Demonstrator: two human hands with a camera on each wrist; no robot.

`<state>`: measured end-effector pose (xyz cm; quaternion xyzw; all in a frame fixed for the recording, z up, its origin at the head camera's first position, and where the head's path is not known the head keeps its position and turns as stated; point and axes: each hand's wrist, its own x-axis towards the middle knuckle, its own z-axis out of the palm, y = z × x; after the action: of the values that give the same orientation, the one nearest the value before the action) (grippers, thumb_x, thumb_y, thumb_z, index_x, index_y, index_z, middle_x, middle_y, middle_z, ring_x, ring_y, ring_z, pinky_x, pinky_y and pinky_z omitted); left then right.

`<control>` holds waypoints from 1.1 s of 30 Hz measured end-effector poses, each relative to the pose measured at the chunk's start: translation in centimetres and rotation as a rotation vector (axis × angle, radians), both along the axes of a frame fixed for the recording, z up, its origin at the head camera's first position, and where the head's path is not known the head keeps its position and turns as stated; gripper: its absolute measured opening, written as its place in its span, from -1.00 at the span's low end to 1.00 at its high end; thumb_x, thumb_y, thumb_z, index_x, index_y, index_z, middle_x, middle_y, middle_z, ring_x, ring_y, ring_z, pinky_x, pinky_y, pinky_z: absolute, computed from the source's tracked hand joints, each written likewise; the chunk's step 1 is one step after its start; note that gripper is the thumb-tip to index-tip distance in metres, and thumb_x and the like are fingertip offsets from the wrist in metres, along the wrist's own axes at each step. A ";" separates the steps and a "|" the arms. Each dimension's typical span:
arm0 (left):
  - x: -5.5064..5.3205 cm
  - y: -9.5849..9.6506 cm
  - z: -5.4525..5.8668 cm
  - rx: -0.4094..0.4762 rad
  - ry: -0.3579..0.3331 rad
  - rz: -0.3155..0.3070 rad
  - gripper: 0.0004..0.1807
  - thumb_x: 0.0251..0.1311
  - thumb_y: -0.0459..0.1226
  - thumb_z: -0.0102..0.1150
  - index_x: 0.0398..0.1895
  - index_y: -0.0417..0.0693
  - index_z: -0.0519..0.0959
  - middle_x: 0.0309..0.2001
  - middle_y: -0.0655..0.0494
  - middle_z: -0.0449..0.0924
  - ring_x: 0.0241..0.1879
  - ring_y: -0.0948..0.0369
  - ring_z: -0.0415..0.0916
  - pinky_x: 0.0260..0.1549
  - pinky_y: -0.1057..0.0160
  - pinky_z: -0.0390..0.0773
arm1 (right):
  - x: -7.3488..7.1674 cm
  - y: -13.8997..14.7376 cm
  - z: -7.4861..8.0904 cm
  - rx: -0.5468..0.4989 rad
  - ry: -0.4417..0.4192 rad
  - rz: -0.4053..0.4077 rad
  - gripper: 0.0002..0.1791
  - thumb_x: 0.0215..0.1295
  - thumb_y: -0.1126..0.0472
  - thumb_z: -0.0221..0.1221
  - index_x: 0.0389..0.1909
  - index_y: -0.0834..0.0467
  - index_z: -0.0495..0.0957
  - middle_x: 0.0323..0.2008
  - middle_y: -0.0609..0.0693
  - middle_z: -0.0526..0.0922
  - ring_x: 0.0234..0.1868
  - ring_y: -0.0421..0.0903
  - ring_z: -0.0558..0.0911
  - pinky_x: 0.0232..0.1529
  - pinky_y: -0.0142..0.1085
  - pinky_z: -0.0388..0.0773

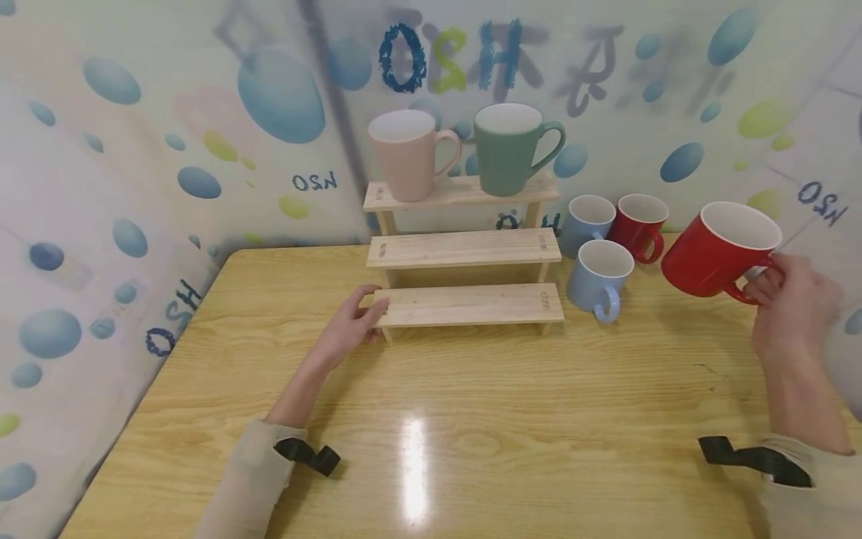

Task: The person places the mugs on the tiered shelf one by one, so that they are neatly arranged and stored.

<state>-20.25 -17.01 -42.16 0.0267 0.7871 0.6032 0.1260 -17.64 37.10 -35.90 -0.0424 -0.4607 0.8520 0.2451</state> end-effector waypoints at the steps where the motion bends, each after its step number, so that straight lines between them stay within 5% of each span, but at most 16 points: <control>1: 0.0 0.0 0.0 0.000 -0.001 -0.001 -0.32 0.52 -0.01 0.02 0.57 0.03 0.09 0.24 -0.19 0.48 -0.43 0.18 0.45 -0.30 0.18 0.52 | 0.1 -0.1 0.2 -0.008 0.039 0.026 -0.50 0.60 0.34 -0.18 -0.67 0.22 0.07 -0.73 -0.03 0.02 -0.67 -0.20 -0.04 -0.60 -0.47 -0.22; 8: 0.5 0.2 1.3 -0.022 -0.022 -0.009 -0.35 0.57 -0.12 -0.03 0.57 -0.11 0.05 0.24 -0.26 0.46 -0.41 0.14 0.47 -0.25 0.09 0.53 | 0.5 -2.5 2.2 0.028 0.055 0.124 -0.51 0.58 0.34 -0.10 -0.68 0.28 0.20 -0.75 0.01 0.09 -0.67 -0.15 0.01 -0.58 -0.41 -0.14; 11: 1.3 0.5 2.5 -0.028 -0.020 -0.015 -0.38 0.57 -0.15 -0.03 0.56 -0.13 0.08 0.23 -0.28 0.47 -0.41 0.13 0.47 -0.23 0.07 0.53 | 0.8 -4.1 3.0 -0.013 0.051 0.143 -0.68 0.56 0.33 0.00 -0.49 0.33 0.39 -0.68 0.04 0.18 -0.65 -0.13 0.10 -0.59 -0.41 0.01; 15: 1.8 0.6 3.3 -0.021 -0.011 -0.018 -0.39 0.57 -0.15 -0.03 0.55 -0.13 0.08 0.22 -0.29 0.47 -0.41 0.14 0.47 -0.23 0.09 0.54 | 0.5 -6.3 3.7 -0.028 0.085 0.191 -0.66 0.54 0.38 0.00 -0.53 0.35 0.35 -0.65 0.05 0.15 -0.64 -0.11 0.10 -0.58 -0.39 0.03; 19: 1.3 0.5 2.6 -0.013 -0.012 -0.020 -0.38 0.57 -0.15 -0.03 0.56 -0.14 0.07 0.23 -0.30 0.47 -0.41 0.12 0.46 -0.25 0.09 0.53 | -0.2 -8.6 3.9 -0.058 0.150 0.274 -0.49 0.54 0.49 -0.14 -0.73 0.32 0.16 -0.69 0.03 0.05 -0.63 -0.12 0.01 -0.54 -0.36 -0.07; 25: -0.1 0.0 0.2 -0.012 -0.012 -0.010 -0.33 0.55 -0.07 -0.01 0.58 -0.06 0.04 0.24 -0.24 0.47 -0.43 0.14 0.45 -0.29 0.12 0.52 | -1.0 -12.0 3.7 -0.031 0.182 0.358 -0.47 0.51 0.54 -0.19 -0.76 0.28 0.08 -0.70 0.01 -0.01 -0.61 -0.14 -0.03 -0.50 -0.36 -0.09; 33: 0.1 0.0 0.0 -0.001 0.017 0.000 -0.33 0.52 -0.02 0.03 0.55 -0.01 0.12 0.21 -0.19 0.50 -0.45 0.17 0.47 -0.35 0.24 0.53 | -2.0 -15.9 3.2 0.087 0.096 0.368 -0.48 0.53 0.41 -0.05 -0.73 0.21 0.17 -0.71 0.01 0.10 -0.60 -0.10 -0.01 -0.52 -0.34 -0.04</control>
<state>-20.19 -16.99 -42.21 0.0316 0.7885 0.6025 0.1193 -19.63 21.16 -32.74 0.0937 -0.4850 0.8627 0.1084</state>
